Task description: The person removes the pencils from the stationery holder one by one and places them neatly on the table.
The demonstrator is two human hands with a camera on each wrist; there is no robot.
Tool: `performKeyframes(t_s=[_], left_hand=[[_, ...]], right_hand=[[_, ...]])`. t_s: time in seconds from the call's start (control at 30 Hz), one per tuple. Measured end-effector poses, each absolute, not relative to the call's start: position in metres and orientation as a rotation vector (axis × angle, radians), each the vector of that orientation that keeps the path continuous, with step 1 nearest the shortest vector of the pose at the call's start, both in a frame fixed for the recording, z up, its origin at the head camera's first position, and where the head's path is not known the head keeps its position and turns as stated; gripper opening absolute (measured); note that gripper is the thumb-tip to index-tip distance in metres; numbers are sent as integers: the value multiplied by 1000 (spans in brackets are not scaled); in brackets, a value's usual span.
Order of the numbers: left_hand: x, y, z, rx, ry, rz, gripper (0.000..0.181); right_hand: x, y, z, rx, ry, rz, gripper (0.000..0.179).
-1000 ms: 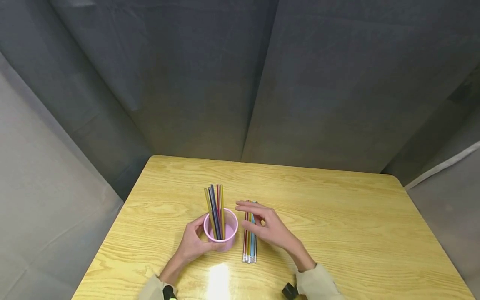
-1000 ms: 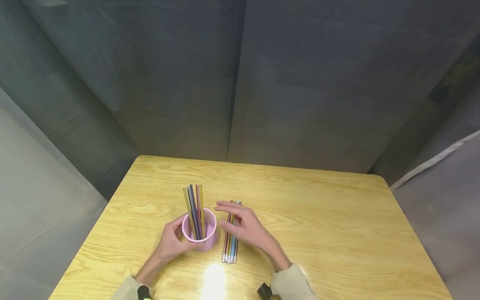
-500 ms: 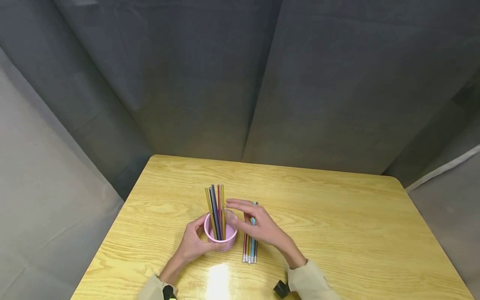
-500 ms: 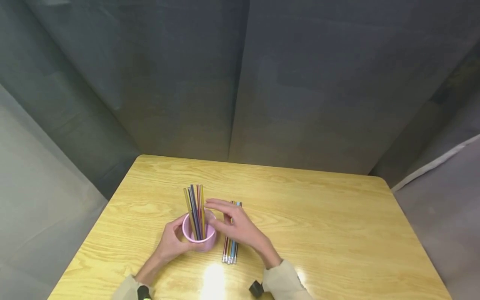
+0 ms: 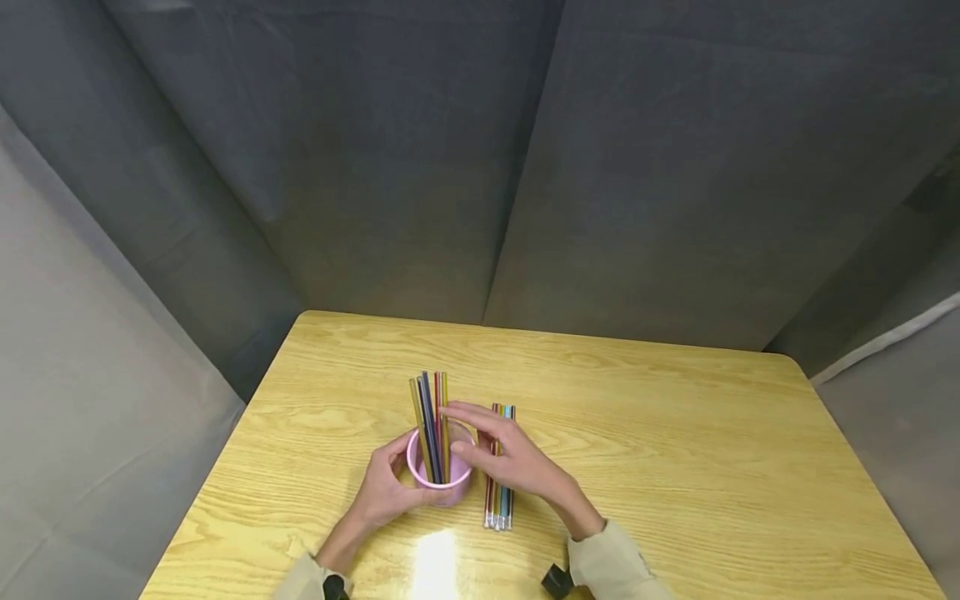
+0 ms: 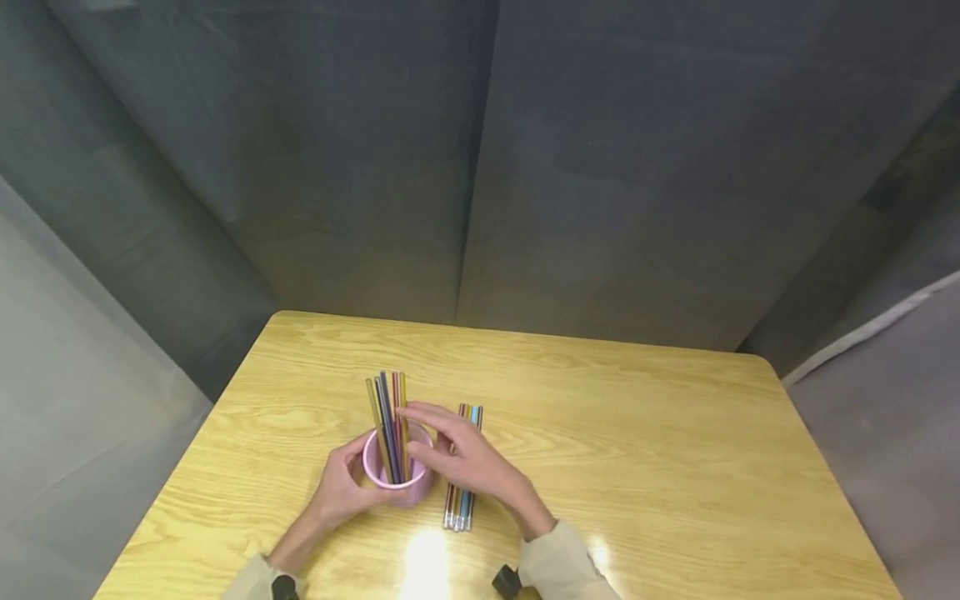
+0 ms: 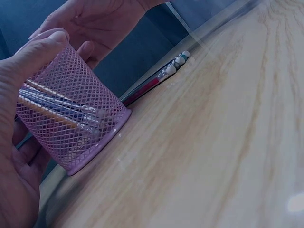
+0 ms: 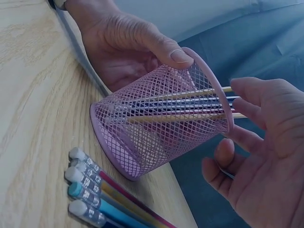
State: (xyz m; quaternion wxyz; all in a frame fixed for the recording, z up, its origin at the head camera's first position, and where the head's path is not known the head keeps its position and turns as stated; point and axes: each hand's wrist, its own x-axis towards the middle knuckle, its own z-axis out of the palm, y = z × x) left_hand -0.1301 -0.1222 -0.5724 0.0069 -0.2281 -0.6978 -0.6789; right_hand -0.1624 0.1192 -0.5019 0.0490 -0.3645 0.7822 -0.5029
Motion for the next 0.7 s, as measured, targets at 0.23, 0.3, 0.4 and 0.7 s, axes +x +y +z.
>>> performKeyframes(t_s=[0.23, 0.3, 0.4, 0.7], left_hand=[[-130, -121, -571, -720, -2207, -2111, 88], [-129, -121, -571, -706, -2213, -2107, 88], [-129, -121, -570, -699, -2226, -2097, 89], [-128, -122, -567, -698, -2206, -2149, 91]], right_hand=[[-160, 119, -501, -1044, 2307, -1518, 50], [-160, 119, -501, -1036, 2304, -1520, 49], [-160, 120, -499, -1031, 2320, -1522, 48], [-163, 122, -500, -1084, 2395, -1486, 47]])
